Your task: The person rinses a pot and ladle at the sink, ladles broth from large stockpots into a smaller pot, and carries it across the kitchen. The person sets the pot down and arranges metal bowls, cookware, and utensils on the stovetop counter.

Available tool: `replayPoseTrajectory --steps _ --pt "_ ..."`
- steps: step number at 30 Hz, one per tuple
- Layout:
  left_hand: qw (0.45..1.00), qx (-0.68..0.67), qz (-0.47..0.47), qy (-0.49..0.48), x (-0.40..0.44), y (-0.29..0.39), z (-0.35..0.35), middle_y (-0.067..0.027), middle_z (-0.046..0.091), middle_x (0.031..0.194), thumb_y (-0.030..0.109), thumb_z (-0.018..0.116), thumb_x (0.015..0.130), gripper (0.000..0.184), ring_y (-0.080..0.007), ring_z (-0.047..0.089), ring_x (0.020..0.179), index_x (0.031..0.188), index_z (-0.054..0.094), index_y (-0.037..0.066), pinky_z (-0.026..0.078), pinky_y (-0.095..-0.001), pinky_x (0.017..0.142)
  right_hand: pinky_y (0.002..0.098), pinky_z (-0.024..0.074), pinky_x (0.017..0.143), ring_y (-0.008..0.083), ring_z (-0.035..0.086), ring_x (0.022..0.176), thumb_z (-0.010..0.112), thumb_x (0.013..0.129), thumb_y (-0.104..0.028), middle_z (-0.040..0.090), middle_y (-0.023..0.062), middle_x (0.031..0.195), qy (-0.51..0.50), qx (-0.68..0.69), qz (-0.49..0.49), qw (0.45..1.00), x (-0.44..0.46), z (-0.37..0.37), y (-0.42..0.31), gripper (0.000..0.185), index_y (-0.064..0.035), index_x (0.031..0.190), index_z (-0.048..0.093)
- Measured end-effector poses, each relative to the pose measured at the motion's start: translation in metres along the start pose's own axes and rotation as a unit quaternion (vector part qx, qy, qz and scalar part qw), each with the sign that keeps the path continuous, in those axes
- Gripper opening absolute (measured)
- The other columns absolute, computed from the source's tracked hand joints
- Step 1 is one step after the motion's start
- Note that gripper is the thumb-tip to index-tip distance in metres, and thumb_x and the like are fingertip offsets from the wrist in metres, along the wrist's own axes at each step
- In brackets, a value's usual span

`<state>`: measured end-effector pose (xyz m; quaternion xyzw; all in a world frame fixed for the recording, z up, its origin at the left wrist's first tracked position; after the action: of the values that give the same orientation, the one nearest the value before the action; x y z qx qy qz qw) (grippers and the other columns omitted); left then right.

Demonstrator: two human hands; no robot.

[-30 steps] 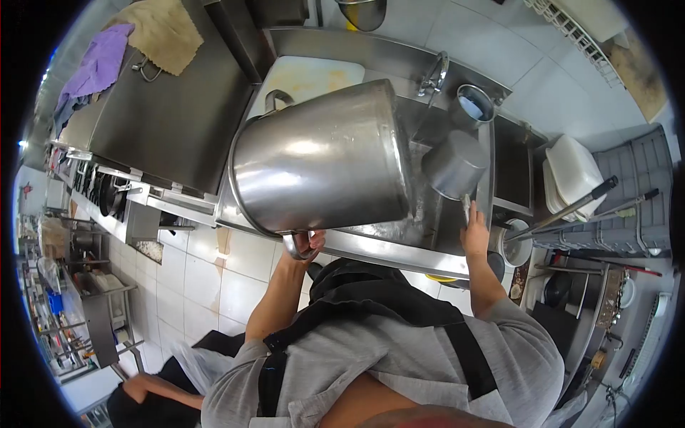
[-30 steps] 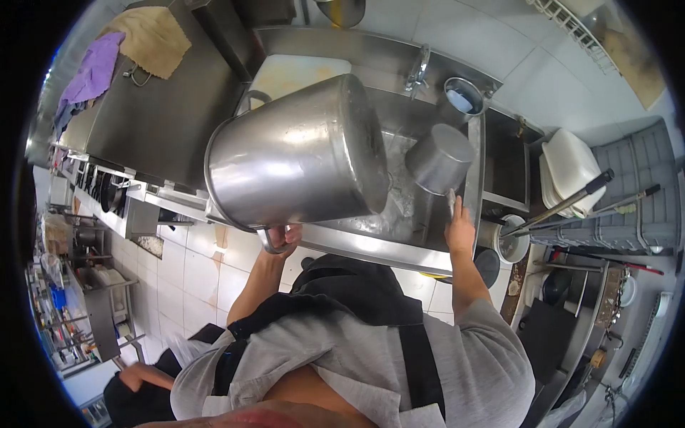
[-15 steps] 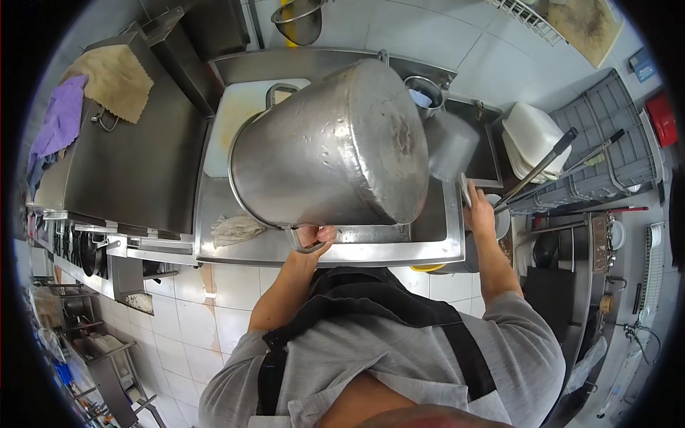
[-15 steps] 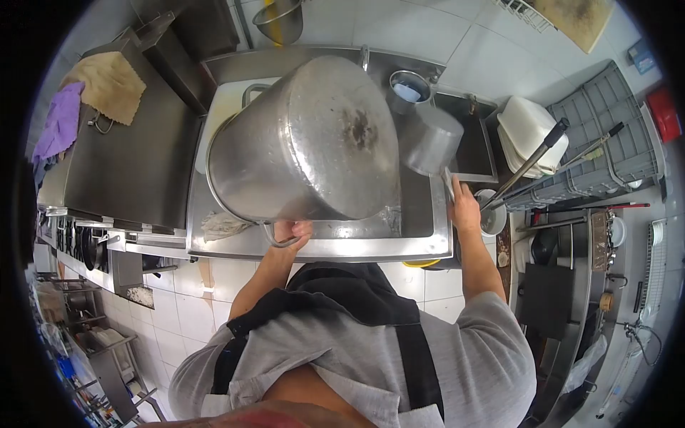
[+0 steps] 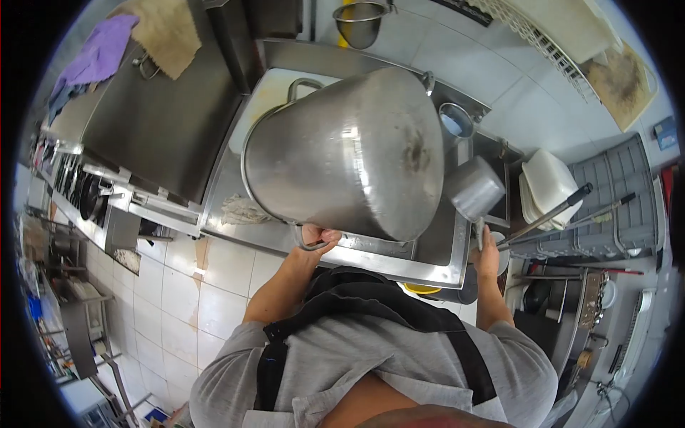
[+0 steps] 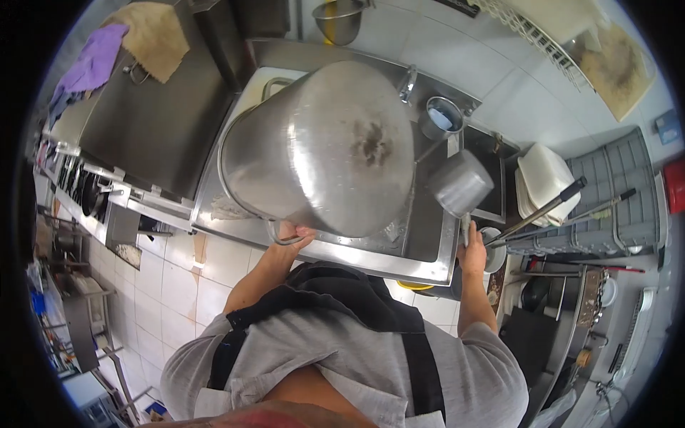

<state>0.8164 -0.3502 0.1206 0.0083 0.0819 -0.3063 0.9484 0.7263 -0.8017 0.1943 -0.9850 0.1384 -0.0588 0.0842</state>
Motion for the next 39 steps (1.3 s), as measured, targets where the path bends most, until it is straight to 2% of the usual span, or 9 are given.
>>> replayPoseTrajectory --steps 10,13,21,23,25,26,30,35,39 --pt "0.952 0.265 0.147 0.044 0.010 0.086 0.036 -0.0076 0.052 0.067 0.046 0.044 0.095 0.045 -0.0170 0.045 0.047 0.094 0.054 0.003 0.035 -0.0292 0.040 0.0440 0.0449 0.084 0.0420 0.055 0.095 0.061 0.073 0.004 0.055 0.0203 0.107 0.200 0.131 -0.111 0.965 0.020 -0.144 -0.122 0.074 -0.0095 0.142 0.038" --pt "0.986 0.098 0.043 -0.125 0.053 0.039 0.040 -0.0052 0.051 0.069 0.044 0.050 0.093 0.039 -0.0138 0.043 0.051 0.089 0.054 0.006 0.035 -0.0273 0.042 0.0438 0.0442 0.084 0.0414 0.055 0.095 0.062 0.074 0.003 0.055 0.0205 0.106 0.233 0.124 -0.144 0.954 0.024 -0.155 -0.139 0.073 -0.0090 0.143 0.038" --pt "0.979 -0.109 -0.137 -0.104 0.034 -0.036 0.038 -0.0026 0.046 0.065 0.051 0.052 0.091 0.044 -0.0126 0.041 0.047 0.086 0.054 0.007 0.034 -0.0244 0.040 0.0370 0.0443 0.095 0.0347 0.057 0.112 0.063 0.073 0.002 0.055 0.0220 0.126 0.284 0.077 -0.160 0.942 0.008 -0.161 -0.129 0.071 -0.0022 0.140 0.040" --pt "0.980 0.077 0.003 -0.183 0.022 0.011 0.015 -0.0017 0.047 0.067 0.045 0.056 0.090 0.035 -0.0111 0.041 0.049 0.093 0.056 0.010 0.032 -0.0239 0.042 0.0363 0.0437 0.096 0.0321 0.057 0.113 0.063 0.073 0.003 0.055 0.0219 0.127 0.249 0.149 -0.125 0.949 -0.003 -0.161 -0.139 0.071 -0.0009 0.140 0.040" --pt "0.976 0.177 0.131 0.003 -0.025 0.074 0.023 -0.0054 0.056 0.075 0.033 0.057 0.088 0.025 -0.0176 0.052 0.056 0.093 0.056 0.008 0.046 -0.0322 0.050 0.0324 0.0490 0.087 0.0224 0.059 0.102 0.061 0.075 0.004 0.058 0.0191 0.121 0.218 0.262 -0.126 0.932 -0.012 -0.159 -0.151 0.068 0.0022 0.140 0.039" --pt "0.949 0.108 0.224 0.196 -0.046 0.101 0.035 -0.0074 0.058 0.078 0.019 0.055 0.082 0.015 -0.0218 0.057 0.067 0.091 0.057 0.007 0.051 -0.0334 0.060 0.0324 0.0490 0.087 0.0224 0.059 0.102 0.061 0.075 0.004 0.058 0.0191 0.121 0.214 0.270 -0.121 0.931 -0.015 -0.161 -0.164 0.068 0.0022 0.140 0.039" --pt "0.788 0.438 0.380 0.208 -0.116 0.166 0.134 -0.0115 0.061 0.077 0.010 0.050 0.078 0.024 -0.0249 0.062 0.074 0.099 0.058 0.000 0.051 -0.0371 0.068 0.0257 0.0508 0.059 0.0137 0.059 0.068 0.061 0.075 0.003 0.060 0.0145 0.104 0.050 0.539 -0.145 0.828 -0.028 -0.167 -0.249 0.069 0.0048 0.140 0.037" --pt "0.304 0.779 0.457 0.303 -0.164 0.180 0.209 -0.0207 0.065 0.073 0.011 0.053 0.080 0.036 -0.0371 0.064 0.063 0.113 0.058 -0.001 0.050 -0.0433 0.065 0.0277 0.0527 0.058 0.0158 0.061 0.070 0.064 0.073 0.001 0.061 0.0171 0.103 -0.132 0.612 -0.188 0.757 -0.044 -0.160 -0.335 0.072 0.0067 0.139 0.037" --pt "0.235 0.800 0.420 0.359 -0.196 0.197 0.221 -0.0281 0.064 0.076 0.019 0.053 0.082 0.038 -0.0472 0.062 0.075 0.119 0.057 0.007 0.049 -0.0570 0.072 0.0278 0.0514 0.058 0.0162 0.062 0.073 0.067 0.075 0.001 0.061 0.0177 0.105 -0.271 0.601 -0.188 0.728 -0.052 -0.128 -0.369 0.068 0.0058 0.138 0.041"
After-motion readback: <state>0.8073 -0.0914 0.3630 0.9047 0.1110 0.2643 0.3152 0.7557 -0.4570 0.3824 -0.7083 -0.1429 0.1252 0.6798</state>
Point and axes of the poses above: each hand's wrist, its own x-axis towards the middle knuckle, its own z-axis out of the palm, y = z × x, the point moved 6 cm from there along x, towards the middle knuckle
